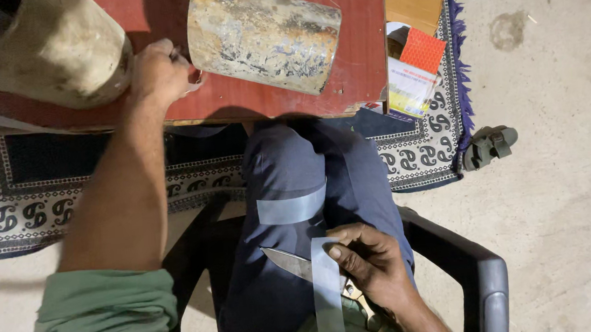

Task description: The person sits at a small red table and repeatedly cuts a white adhesive tape into short strips using scissors. They unroll the tape, cut a segment, and place the pieces on the table. The process is repeated multiple times throughout the clip.

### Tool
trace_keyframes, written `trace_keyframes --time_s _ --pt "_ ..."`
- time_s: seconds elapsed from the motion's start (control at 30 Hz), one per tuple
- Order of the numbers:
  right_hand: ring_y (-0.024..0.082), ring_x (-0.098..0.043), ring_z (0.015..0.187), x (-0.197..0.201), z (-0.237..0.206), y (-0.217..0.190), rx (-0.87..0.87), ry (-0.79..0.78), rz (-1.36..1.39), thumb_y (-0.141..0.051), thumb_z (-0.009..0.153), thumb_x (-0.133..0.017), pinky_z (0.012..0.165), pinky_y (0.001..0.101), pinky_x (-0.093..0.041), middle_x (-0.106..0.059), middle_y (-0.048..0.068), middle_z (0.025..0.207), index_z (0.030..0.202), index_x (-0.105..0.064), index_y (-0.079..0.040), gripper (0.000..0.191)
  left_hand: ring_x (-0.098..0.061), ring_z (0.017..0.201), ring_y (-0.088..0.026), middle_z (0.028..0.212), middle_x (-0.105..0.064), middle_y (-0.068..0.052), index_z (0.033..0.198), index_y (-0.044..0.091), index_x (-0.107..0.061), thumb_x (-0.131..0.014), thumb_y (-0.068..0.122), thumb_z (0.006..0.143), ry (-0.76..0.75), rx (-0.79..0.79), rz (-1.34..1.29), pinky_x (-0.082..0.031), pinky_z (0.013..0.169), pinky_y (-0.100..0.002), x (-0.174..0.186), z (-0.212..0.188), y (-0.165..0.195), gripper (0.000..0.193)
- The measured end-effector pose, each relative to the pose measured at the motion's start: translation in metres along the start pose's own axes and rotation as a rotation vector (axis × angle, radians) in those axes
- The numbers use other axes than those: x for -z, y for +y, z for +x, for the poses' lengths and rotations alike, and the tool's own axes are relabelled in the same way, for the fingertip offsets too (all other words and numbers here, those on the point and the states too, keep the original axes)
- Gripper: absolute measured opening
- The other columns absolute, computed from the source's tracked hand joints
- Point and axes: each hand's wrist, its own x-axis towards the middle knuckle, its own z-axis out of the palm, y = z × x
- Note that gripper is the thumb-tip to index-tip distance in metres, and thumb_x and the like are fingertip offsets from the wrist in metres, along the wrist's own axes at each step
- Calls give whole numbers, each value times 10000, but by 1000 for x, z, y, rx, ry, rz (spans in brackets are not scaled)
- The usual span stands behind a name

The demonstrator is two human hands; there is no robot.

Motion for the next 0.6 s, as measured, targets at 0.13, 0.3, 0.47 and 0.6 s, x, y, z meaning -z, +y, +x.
trace_keyframes --time_s 0.13,0.3,0.47,0.6 --pt "78 -653 727 0 0 1 -60 17 -1 -8 925 -714 584 228 -531 -735 56 918 1082 -731 -3 158 -753 1071 -243 1430 -563 -150 1454 96 -481 -560 189 908 -14 114 -517 -614 837 -376 -2 1 7 560" --pt "85 -656 777 -1 2 -2 -46 -8 19 -10 934 -711 645 233 -537 -739 59 927 1098 -728 -2 165 -509 1310 -314 1556 -356 -172 1513 54 -359 -500 582 988 -57 171 -882 -623 840 -418 11 -7 -3 758" --pt "98 -660 831 -6 3 -7 -10 -7 59 9 944 -707 714 245 -555 -723 50 955 1089 -717 12 145 -619 1207 -248 1413 -549 -182 1400 34 -552 -530 624 979 66 206 -814 -637 737 -386 16 -16 -12 725" --pt "113 -681 783 -7 -1 -14 -97 57 138 -5 929 -684 692 260 -575 -735 48 893 1100 -698 5 171 -701 814 -155 1057 -741 -105 1230 35 -695 -704 294 960 222 -49 -691 -618 590 -295 23 -55 -2 374"
